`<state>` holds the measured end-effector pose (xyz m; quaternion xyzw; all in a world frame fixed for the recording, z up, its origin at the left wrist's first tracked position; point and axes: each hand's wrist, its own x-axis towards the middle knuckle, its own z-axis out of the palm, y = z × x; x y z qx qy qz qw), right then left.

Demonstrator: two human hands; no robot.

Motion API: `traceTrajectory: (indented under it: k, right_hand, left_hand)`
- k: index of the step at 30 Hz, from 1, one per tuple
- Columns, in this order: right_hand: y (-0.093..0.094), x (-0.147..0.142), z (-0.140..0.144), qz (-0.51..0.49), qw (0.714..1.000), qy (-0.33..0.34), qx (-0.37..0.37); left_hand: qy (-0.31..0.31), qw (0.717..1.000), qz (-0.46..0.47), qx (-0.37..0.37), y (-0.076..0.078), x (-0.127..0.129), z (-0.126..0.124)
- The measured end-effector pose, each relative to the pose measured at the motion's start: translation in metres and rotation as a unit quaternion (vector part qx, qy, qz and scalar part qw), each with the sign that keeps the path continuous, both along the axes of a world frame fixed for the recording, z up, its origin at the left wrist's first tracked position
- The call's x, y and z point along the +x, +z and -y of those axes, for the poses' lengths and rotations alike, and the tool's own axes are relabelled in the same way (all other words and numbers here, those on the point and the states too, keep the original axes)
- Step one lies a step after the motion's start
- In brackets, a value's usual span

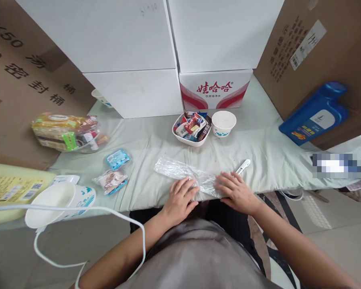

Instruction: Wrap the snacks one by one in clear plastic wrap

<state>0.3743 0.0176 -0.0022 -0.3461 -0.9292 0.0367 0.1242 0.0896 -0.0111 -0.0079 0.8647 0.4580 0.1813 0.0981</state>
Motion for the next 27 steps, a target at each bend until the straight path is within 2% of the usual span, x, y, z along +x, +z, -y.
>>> traceTrajectory:
  k: [4,6,8,10,13,16,20,23,27]
  right_hand:
    - [0.018,-0.03,0.018,-0.08,0.995,0.043,-0.041]
    - [0.037,-0.042,0.024,-0.112,0.988,0.064,-0.085]
    - [0.056,-0.051,0.025,-0.141,0.975,0.089,-0.145]
    - [0.072,-0.057,0.018,-0.156,0.963,0.097,-0.198]
    - [0.081,-0.066,-0.01,-0.169,0.956,0.051,-0.235]
    - [0.073,-0.082,-0.051,-0.175,0.956,-0.013,-0.236]
    - [0.048,-0.109,-0.098,-0.111,0.965,-0.057,-0.231]
    - [0.03,-0.125,-0.113,-0.056,0.973,-0.09,-0.206]
    - [0.014,-0.136,-0.111,-0.018,0.977,-0.14,-0.158]
  left_hand:
    - [0.018,0.999,0.021,-0.016,0.003,0.0,-0.001]
    - [-0.03,0.998,0.044,-0.038,0.004,-0.001,-0.001]
    - [-0.105,0.989,0.076,-0.07,0.003,-0.003,0.0]
    - [-0.149,0.975,0.115,-0.117,0.002,-0.007,0.0]
    - [-0.118,0.956,0.181,-0.2,0.0,-0.013,0.0]
    - [-0.07,0.927,0.227,-0.289,0.0,-0.017,-0.002]
    - [-0.067,0.891,0.263,-0.365,0.007,-0.02,-0.007]
    - [-0.073,0.875,0.293,-0.378,0.011,-0.02,-0.011]
    - [-0.062,0.881,0.298,-0.362,0.015,-0.017,-0.015]
